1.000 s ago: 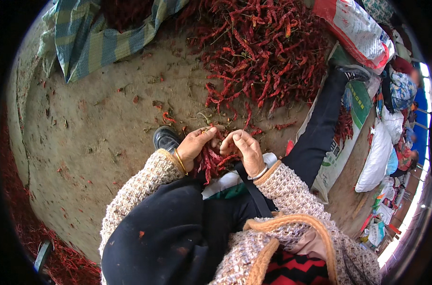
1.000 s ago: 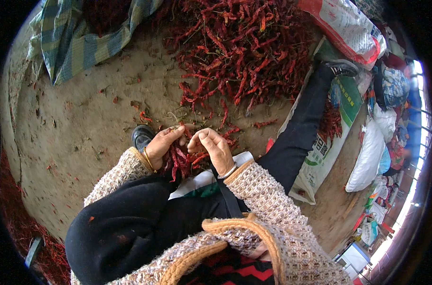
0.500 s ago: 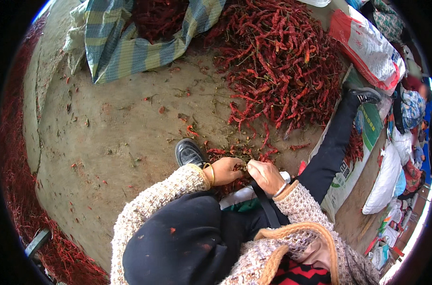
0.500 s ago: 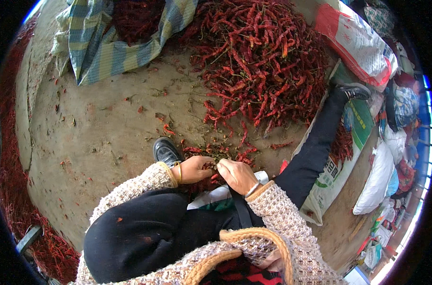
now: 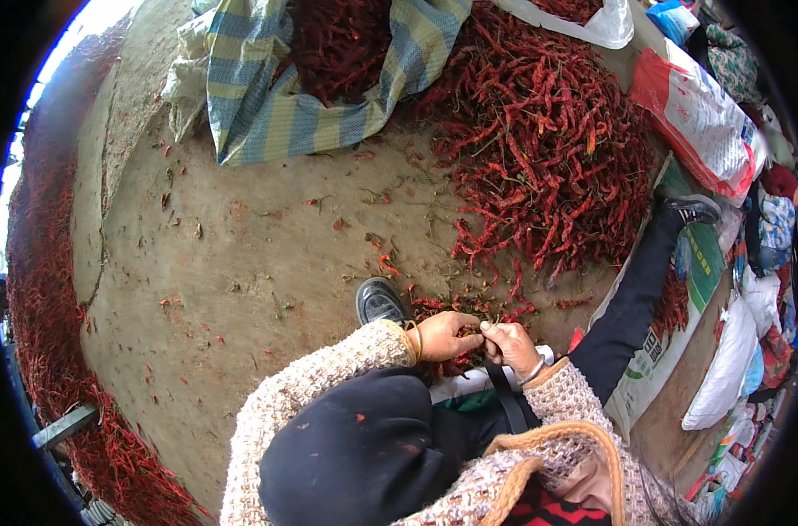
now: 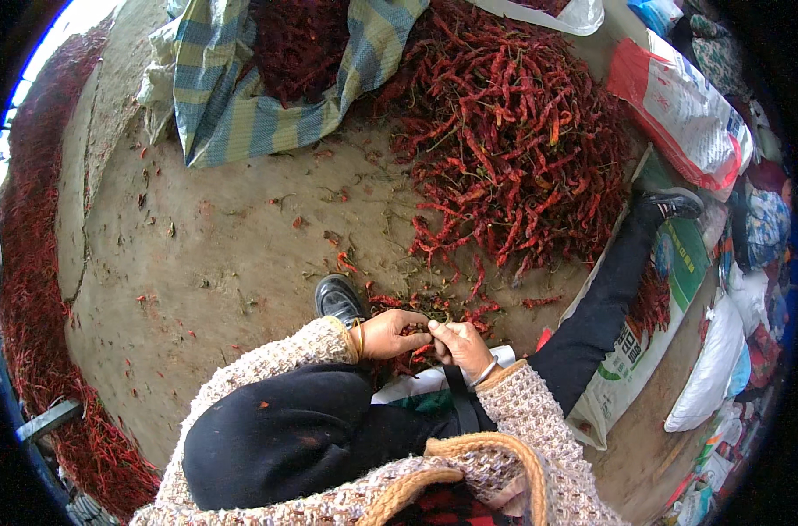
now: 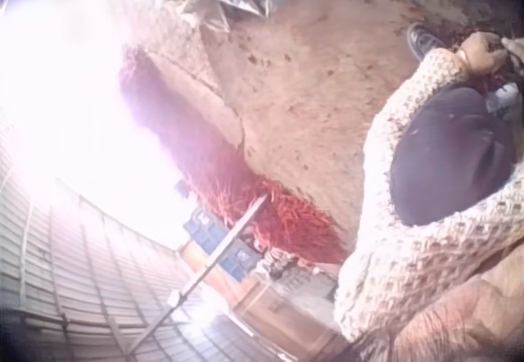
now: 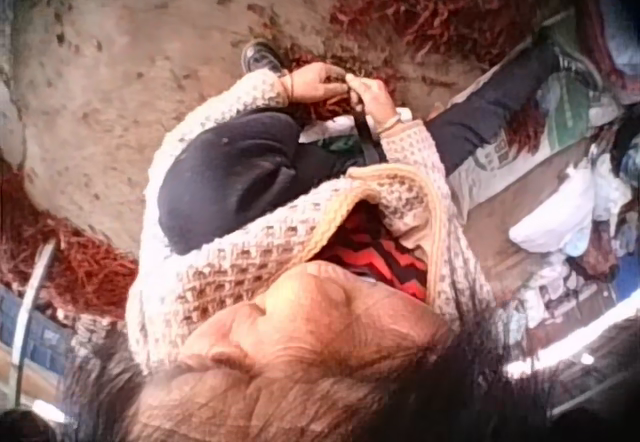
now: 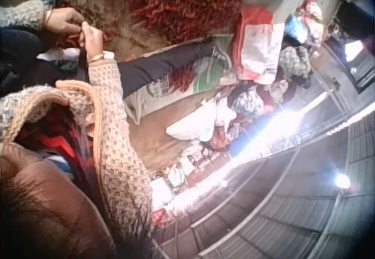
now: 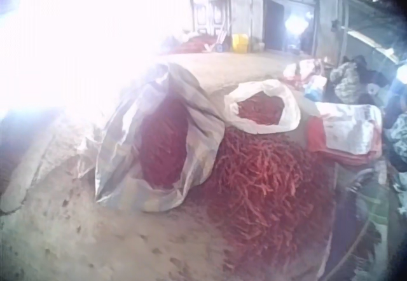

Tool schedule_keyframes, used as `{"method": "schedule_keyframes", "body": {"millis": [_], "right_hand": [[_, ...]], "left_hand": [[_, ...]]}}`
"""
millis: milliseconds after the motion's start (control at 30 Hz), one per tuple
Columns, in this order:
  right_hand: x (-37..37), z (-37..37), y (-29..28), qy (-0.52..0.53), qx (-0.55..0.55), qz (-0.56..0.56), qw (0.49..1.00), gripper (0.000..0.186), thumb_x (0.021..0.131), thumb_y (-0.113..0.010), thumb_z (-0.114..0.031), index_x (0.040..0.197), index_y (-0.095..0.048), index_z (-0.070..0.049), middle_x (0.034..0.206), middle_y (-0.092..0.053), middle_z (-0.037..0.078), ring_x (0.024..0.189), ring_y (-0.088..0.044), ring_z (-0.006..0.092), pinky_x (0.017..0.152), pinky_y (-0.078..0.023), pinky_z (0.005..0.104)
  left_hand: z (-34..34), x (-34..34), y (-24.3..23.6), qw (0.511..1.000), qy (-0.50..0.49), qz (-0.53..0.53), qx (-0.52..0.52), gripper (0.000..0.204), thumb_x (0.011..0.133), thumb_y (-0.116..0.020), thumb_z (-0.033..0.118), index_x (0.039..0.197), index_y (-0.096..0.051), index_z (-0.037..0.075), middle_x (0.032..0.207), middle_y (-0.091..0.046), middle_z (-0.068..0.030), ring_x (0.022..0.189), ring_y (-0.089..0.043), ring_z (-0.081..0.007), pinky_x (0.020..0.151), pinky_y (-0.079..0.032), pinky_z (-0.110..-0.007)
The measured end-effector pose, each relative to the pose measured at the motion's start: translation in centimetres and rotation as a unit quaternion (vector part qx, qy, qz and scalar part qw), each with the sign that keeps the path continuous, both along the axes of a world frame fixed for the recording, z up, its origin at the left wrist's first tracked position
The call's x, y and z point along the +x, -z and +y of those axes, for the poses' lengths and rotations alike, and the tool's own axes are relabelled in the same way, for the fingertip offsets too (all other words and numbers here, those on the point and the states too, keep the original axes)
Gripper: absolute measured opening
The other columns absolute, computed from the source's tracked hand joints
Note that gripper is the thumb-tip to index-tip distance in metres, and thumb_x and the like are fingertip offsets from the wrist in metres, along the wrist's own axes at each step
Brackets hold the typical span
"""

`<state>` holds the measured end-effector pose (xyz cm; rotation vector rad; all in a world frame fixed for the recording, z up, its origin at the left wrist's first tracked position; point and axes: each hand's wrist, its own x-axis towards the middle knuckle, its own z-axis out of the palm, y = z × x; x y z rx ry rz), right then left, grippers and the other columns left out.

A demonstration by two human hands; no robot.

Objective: The person sits on the ground and removes stems from dried red chili peppers by hand. The person picks peppers from a large pile, pulls off the stems, and places the de-stemmed peppers into a nearby sack.

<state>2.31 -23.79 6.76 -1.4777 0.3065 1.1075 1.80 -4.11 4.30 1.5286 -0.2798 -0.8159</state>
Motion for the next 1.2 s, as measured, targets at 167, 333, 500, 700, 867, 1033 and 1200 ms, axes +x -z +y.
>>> {"method": "schedule_keyframes", "body": {"millis": [167, 333, 500, 700, 867, 1033, 1200], "right_hand": [[0.1, 0.5, 0.3, 0.028, 0.006, 0.001, 1.000, 0.048, 0.092, -0.049, -0.038, 0.057, -0.050, -0.006, 0.049, -0.046, 0.002, 0.042, -0.043, 0.0119, 0.042, -0.032, 0.0266], [0.5, 2.3, -1.1, -0.108, -0.117, -0.548, 0.822, 0.032, 0.088, -0.054, -0.013, 0.059, -0.056, -0.002, 0.052, -0.052, 0.014, 0.047, -0.053, 0.0303, 0.043, -0.040, 0.0383], [-0.4, 5.6, -6.1, -0.282, 0.072, -0.654, 0.698, 0.015, 0.081, -0.058, -0.015, 0.066, -0.053, -0.013, 0.056, -0.052, 0.003, 0.050, -0.057, 0.0198, 0.043, -0.044, 0.0333], [-1.9, -1.4, 2.2, -0.424, -0.256, -0.424, 0.758, 0.029, 0.089, -0.050, -0.028, 0.076, -0.062, -0.005, 0.064, -0.061, 0.017, 0.057, -0.061, 0.0340, 0.053, -0.049, 0.0443], [-3.3, -1.8, 2.8, -0.385, -0.229, -0.298, 0.843, 0.040, 0.092, -0.046, -0.037, 0.080, -0.062, -0.002, 0.070, -0.060, 0.023, 0.069, -0.059, 0.0413, 0.063, -0.046, 0.0496], [-3.2, -2.6, 5.4, -0.349, -0.214, -0.260, 0.875, 0.040, 0.092, -0.044, -0.036, 0.073, -0.060, -0.004, 0.064, -0.063, 0.011, 0.064, -0.062, 0.0306, 0.062, -0.047, 0.0414], [-3.4, -4.7, 6.8, -0.276, -0.214, -0.277, 0.895, 0.038, 0.091, -0.046, -0.034, 0.074, -0.062, -0.004, 0.065, -0.063, 0.011, 0.062, -0.063, 0.0281, 0.062, -0.049, 0.0391]], "left_hand": [[0.4, 0.3, -0.5, 1.000, -0.016, 0.014, -0.005, 0.030, 0.089, -0.054, 0.027, 0.100, -0.061, 0.000, 0.082, -0.065, -0.0138, 0.074, -0.061, -0.0181, 0.069, -0.048, -0.033], [0.6, 0.6, -0.7, 0.997, -0.044, 0.018, 0.059, 0.029, 0.083, -0.056, 0.023, 0.098, -0.063, 0.000, 0.085, -0.066, -0.0170, 0.077, -0.063, -0.0235, 0.071, -0.048, -0.035], [0.6, 0.2, 2.4, 0.967, -0.167, 0.104, 0.159, 0.027, 0.079, -0.059, 0.026, 0.091, -0.065, 0.003, 0.073, -0.063, -0.0152, 0.069, -0.062, -0.0229, 0.064, -0.048, -0.035], [1.1, 0.3, 1.7, 0.936, -0.264, 0.232, -0.034, 0.018, 0.089, -0.057, 0.017, 0.095, -0.063, 0.002, 0.065, -0.054, 0.0011, 0.058, -0.047, -0.0062, 0.053, -0.038, -0.022], [2.8, 3.1, 1.2, 0.900, -0.364, 0.225, -0.084, 0.020, 0.089, -0.060, 0.019, 0.101, -0.062, 0.003, 0.071, -0.056, 0.0015, 0.058, -0.047, -0.0083, 0.055, -0.040, -0.021], [11.8, 14.3, -1.9, 0.874, -0.486, 0.009, 0.024, 0.022, 0.086, -0.058, 0.027, 0.087, -0.057, 0.005, 0.071, -0.049, -0.0024, 0.060, -0.052, -0.0150, 0.051, -0.049, -0.032], [19.2, 28.7, -10.2, 0.823, -0.525, -0.188, 0.106, 0.056, 0.079, -0.064, 0.051, 0.099, -0.061, -0.002, 0.083, -0.064, -0.0113, 0.072, -0.058, -0.0183, 0.066, -0.045, -0.032]]}}
